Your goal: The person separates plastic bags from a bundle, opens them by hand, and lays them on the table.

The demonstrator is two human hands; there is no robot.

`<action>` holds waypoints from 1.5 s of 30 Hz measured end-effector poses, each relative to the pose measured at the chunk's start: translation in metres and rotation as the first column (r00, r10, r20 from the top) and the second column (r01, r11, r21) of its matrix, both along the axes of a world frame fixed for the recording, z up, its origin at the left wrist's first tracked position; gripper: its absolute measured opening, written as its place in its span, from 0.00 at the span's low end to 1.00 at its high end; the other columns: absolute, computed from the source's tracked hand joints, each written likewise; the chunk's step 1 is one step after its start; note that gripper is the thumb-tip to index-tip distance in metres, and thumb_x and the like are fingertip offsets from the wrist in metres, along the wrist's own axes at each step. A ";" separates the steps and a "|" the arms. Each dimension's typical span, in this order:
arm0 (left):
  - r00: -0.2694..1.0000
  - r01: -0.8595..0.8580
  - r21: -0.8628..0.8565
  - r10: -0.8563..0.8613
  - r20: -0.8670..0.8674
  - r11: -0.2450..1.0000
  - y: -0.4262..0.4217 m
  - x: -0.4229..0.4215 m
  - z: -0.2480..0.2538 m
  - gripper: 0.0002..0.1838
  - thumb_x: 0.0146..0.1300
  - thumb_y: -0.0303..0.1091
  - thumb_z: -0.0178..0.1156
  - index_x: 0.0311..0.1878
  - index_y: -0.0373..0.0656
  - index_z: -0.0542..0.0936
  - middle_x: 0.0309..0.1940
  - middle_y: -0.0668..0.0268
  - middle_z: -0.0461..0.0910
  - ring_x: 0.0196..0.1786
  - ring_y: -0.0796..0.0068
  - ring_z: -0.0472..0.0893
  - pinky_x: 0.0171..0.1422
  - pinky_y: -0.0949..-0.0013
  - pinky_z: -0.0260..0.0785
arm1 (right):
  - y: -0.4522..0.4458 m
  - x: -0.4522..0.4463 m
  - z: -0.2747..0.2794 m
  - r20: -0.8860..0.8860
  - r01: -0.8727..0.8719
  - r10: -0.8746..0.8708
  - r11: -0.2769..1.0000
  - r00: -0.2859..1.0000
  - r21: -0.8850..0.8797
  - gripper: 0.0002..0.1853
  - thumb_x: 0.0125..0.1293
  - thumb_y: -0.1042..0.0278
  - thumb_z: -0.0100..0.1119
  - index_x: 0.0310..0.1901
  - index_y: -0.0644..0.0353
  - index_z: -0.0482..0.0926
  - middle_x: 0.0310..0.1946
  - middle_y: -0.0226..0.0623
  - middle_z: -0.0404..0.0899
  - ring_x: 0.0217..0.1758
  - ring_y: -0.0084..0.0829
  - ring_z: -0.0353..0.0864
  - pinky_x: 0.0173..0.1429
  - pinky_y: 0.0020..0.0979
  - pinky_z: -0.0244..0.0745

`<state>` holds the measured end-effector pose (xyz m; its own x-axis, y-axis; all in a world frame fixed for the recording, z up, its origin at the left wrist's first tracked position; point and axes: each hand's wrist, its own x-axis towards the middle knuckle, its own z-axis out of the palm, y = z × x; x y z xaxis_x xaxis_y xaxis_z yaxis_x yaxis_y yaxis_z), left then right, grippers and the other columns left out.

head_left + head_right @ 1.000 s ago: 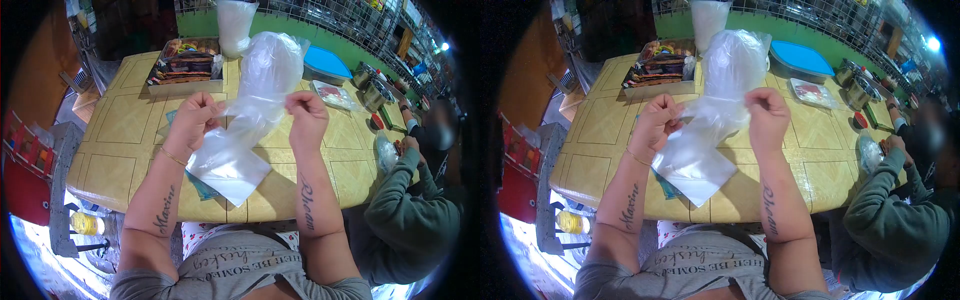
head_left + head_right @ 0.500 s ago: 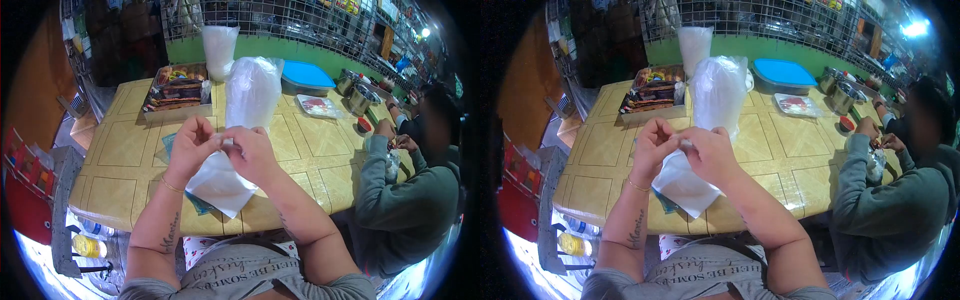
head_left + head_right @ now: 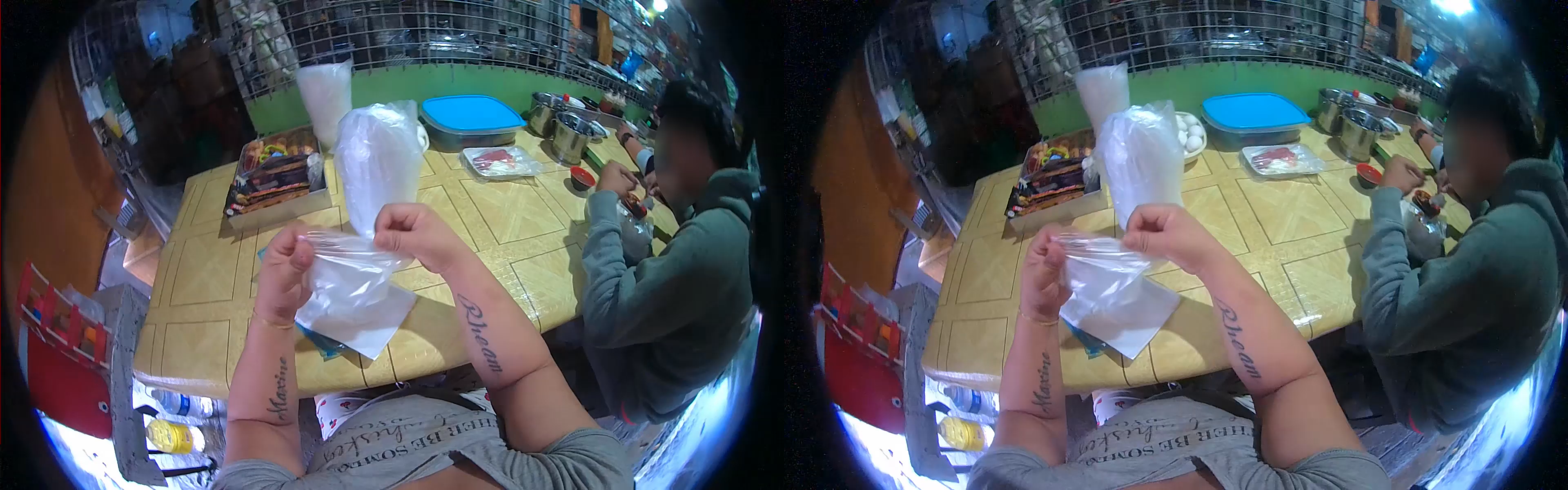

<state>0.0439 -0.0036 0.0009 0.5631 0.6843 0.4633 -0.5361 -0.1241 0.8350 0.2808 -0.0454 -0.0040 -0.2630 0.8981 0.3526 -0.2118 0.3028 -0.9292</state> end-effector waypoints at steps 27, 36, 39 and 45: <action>0.925 0.209 -0.042 -0.184 0.332 0.977 0.047 0.060 0.135 0.20 0.62 0.34 0.67 0.56 0.41 0.77 0.45 0.63 0.81 0.50 0.68 0.80 0.55 0.66 0.77 | 0.035 0.053 0.119 -0.732 -0.145 0.285 0.957 0.619 0.250 0.24 0.68 0.72 0.58 0.64 0.48 0.69 0.40 0.36 0.82 0.44 0.30 0.82 0.49 0.38 0.81; 0.964 0.263 -0.404 -0.251 0.084 0.876 0.133 0.085 0.074 0.18 0.65 0.22 0.58 0.59 0.42 0.76 0.41 0.68 0.79 0.38 0.77 0.79 0.33 0.81 0.74 | 0.069 0.067 0.062 -0.778 -0.054 0.060 0.998 0.625 0.034 0.27 0.67 0.72 0.58 0.67 0.54 0.65 0.44 0.43 0.80 0.50 0.40 0.80 0.54 0.35 0.79; 0.991 0.021 -0.500 -0.084 -0.105 0.866 0.104 0.079 0.037 0.16 0.64 0.22 0.59 0.56 0.42 0.77 0.38 0.67 0.81 0.33 0.79 0.78 0.27 0.84 0.71 | 0.070 0.067 -0.008 -0.785 -0.188 0.122 0.982 0.607 0.008 0.27 0.67 0.76 0.55 0.68 0.57 0.64 0.47 0.44 0.78 0.51 0.41 0.80 0.49 0.30 0.81; 0.935 -0.093 -0.509 -0.101 -0.341 0.856 0.095 0.068 -0.053 0.21 0.62 0.19 0.61 0.59 0.40 0.75 0.38 0.66 0.81 0.30 0.81 0.79 0.24 0.85 0.68 | 0.081 0.071 -0.053 -0.663 -0.162 -0.108 0.929 0.741 -0.332 0.26 0.62 0.89 0.51 0.63 0.63 0.67 0.47 0.43 0.78 0.41 0.31 0.83 0.38 0.21 0.82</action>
<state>0.1121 0.0914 -0.0516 0.6215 0.7638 -0.1742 -0.2028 0.3716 0.9060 0.3514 0.0356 -0.0566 -0.1103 0.9874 0.1132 -0.8118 -0.0238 -0.5834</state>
